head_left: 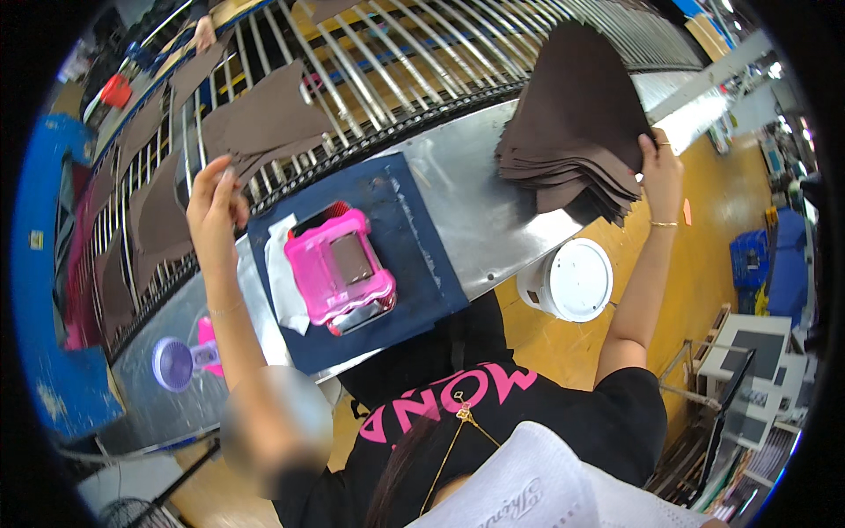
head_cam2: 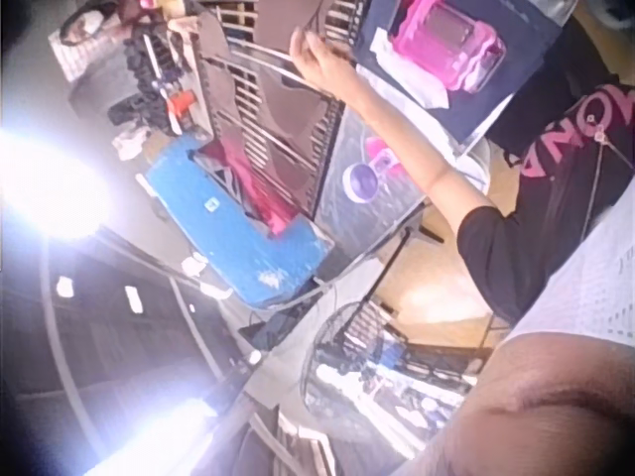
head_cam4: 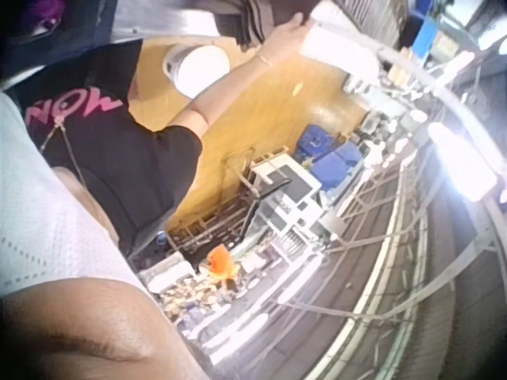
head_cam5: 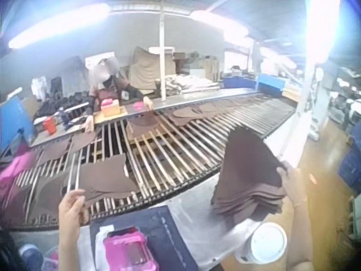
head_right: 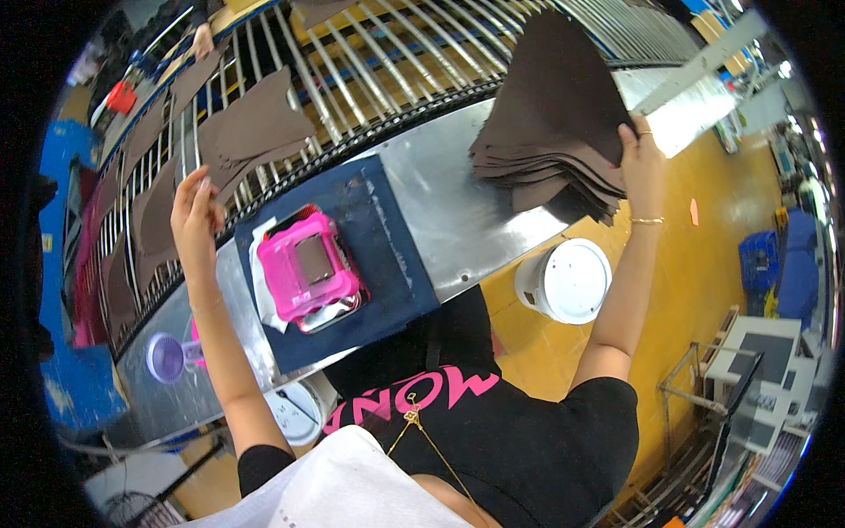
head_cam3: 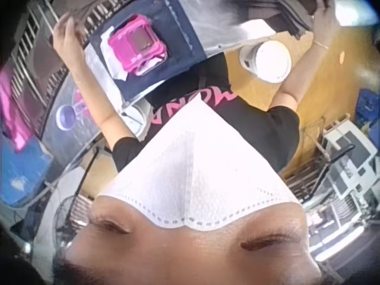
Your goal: The person picks up brown fabric pieces from a stack and places them one by one onto a moving conveyor belt. The person handles the pieces by hand and positions them on the belt as it moves.
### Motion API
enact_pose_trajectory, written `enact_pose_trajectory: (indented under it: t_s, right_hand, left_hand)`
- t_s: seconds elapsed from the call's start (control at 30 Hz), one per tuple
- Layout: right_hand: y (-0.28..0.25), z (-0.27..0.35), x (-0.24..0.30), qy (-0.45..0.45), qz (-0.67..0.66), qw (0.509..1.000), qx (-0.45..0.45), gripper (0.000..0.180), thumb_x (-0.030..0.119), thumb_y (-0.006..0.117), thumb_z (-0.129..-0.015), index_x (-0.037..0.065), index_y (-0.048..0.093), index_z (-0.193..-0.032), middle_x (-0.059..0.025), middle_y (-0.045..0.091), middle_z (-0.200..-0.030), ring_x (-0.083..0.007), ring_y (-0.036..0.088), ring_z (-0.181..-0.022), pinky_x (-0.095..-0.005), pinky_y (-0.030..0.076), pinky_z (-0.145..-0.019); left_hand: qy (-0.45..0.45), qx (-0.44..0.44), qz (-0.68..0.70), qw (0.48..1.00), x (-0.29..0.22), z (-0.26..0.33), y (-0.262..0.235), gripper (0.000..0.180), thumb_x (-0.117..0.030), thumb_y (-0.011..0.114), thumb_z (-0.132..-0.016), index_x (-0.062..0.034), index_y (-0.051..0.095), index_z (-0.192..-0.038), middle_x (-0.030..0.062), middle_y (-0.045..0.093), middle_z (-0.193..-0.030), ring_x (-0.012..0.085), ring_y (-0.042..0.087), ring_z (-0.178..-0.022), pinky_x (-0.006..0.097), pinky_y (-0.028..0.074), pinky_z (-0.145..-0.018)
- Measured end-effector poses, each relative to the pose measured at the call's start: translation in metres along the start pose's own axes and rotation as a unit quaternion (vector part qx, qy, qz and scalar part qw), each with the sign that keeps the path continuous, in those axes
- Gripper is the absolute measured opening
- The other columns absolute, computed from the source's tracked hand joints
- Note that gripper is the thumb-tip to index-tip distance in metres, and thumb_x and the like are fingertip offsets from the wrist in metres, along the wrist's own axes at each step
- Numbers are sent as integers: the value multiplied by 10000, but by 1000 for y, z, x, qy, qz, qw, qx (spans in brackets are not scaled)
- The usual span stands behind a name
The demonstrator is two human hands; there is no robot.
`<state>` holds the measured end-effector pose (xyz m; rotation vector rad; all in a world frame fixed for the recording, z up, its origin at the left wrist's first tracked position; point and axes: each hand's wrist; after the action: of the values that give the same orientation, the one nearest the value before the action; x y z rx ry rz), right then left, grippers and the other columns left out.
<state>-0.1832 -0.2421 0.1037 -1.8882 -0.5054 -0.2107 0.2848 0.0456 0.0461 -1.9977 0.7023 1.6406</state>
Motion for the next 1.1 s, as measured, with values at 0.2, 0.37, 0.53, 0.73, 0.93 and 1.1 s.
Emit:
enact_pose_trajectory:
  t_s: [0.2,0.37,0.53,0.73,0.93,1.1]
  right_hand:
    - [6,25,101,-152,-440,885,32,262,261,583,-939,29,569,-1060,-29,628,-780,-81,606,-572,-175,430,-444]
    - [35,67,174,-199,-556,793,148,250,187,603,-924,4,518,-1072,-54,623,-869,-89,613,-581,-174,474,-459]
    - [69,91,193,-282,-516,772,240,266,118,683,-858,1,500,-1011,4,435,-765,-73,434,-665,-219,402,-554]
    - [103,138,234,-355,-480,741,307,244,174,700,-829,3,544,-907,-143,570,-748,-284,563,-666,-285,448,-579]
    - [97,156,249,-395,-417,761,301,188,158,652,-842,53,633,-997,-126,651,-719,-327,607,-760,-379,476,-697]
    - [104,153,232,-471,-393,757,225,185,102,664,-809,60,638,-987,-117,645,-717,-329,572,-702,-386,435,-816]
  left_hand:
    - [68,107,-84,988,-22,-6,47,497,-282,660,-876,-8,520,-1266,143,582,-1110,187,595,-946,295,470,-792]
    - [59,142,44,987,-32,13,38,508,-263,663,-874,6,482,-1265,148,596,-1137,222,613,-1057,308,502,-834]
    - [27,-4,-4,1000,-65,62,-28,184,-157,600,-919,5,599,-1006,55,618,-782,133,622,-557,212,435,-438]
    - [124,-121,-169,970,-97,101,-94,227,-164,630,-902,18,635,-1037,71,632,-694,117,592,-540,201,449,-481]
    - [94,-148,-176,969,-102,116,-108,220,-164,628,-904,13,634,-1035,71,622,-657,108,584,-539,199,444,-489]
    - [25,-131,-173,976,-73,120,-106,219,-152,640,-897,29,630,-1020,63,617,-651,95,579,-541,198,424,-484]
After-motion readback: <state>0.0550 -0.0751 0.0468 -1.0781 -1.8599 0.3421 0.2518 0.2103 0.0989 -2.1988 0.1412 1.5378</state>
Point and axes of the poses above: each hand's wrist, its own z-axis away from the middle knuckle, its own y-axis out of the palm, x = y × z
